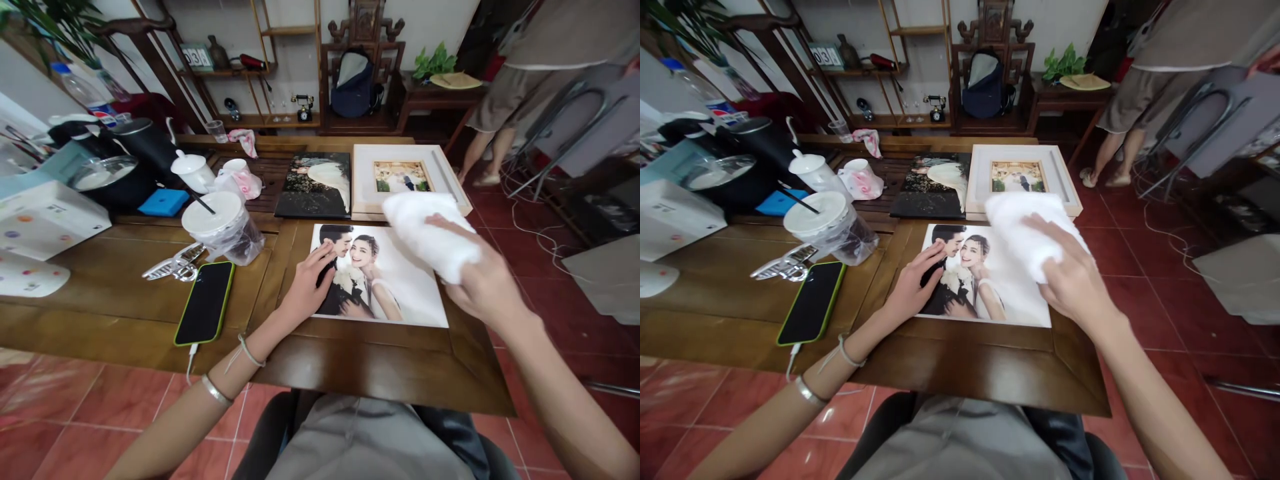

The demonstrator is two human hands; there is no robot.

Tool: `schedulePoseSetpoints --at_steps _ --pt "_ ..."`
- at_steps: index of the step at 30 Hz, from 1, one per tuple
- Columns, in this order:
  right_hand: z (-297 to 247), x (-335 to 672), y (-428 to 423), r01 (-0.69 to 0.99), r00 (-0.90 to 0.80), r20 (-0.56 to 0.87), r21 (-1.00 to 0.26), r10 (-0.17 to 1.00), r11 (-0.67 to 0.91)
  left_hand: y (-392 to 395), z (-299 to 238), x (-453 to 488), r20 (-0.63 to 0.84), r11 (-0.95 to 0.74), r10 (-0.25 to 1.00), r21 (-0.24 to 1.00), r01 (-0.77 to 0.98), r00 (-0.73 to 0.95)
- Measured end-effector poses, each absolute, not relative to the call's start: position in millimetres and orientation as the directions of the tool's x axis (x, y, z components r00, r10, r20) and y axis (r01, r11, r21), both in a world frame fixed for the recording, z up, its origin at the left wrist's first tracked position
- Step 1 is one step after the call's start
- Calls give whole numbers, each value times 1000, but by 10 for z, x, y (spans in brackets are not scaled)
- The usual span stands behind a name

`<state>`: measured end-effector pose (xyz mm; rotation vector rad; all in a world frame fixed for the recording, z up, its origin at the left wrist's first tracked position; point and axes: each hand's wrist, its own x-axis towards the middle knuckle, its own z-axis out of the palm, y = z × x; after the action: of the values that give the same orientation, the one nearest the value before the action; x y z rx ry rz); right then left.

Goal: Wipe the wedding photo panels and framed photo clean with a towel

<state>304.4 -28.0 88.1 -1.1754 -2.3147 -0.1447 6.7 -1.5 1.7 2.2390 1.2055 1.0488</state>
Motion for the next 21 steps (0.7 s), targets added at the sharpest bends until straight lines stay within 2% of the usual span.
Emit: schedulePoseSetpoints --at_steps 3,6,15,21 --pt "717 2847 -98 698 -656 303 -106 692 708 -17 27 66 416 -544 839 638 544 351" --pt "604 2749 -20 704 -676 186 -123 713 700 -19 41 66 424 -550 835 646 530 350" --pt "659 2629 -537 667 -713 89 -220 696 712 -23 56 75 425 -547 837 651 527 345" --pt "864 2517 -1120 565 -784 10 -404 621 719 -27 64 71 415 -545 838 641 540 354"
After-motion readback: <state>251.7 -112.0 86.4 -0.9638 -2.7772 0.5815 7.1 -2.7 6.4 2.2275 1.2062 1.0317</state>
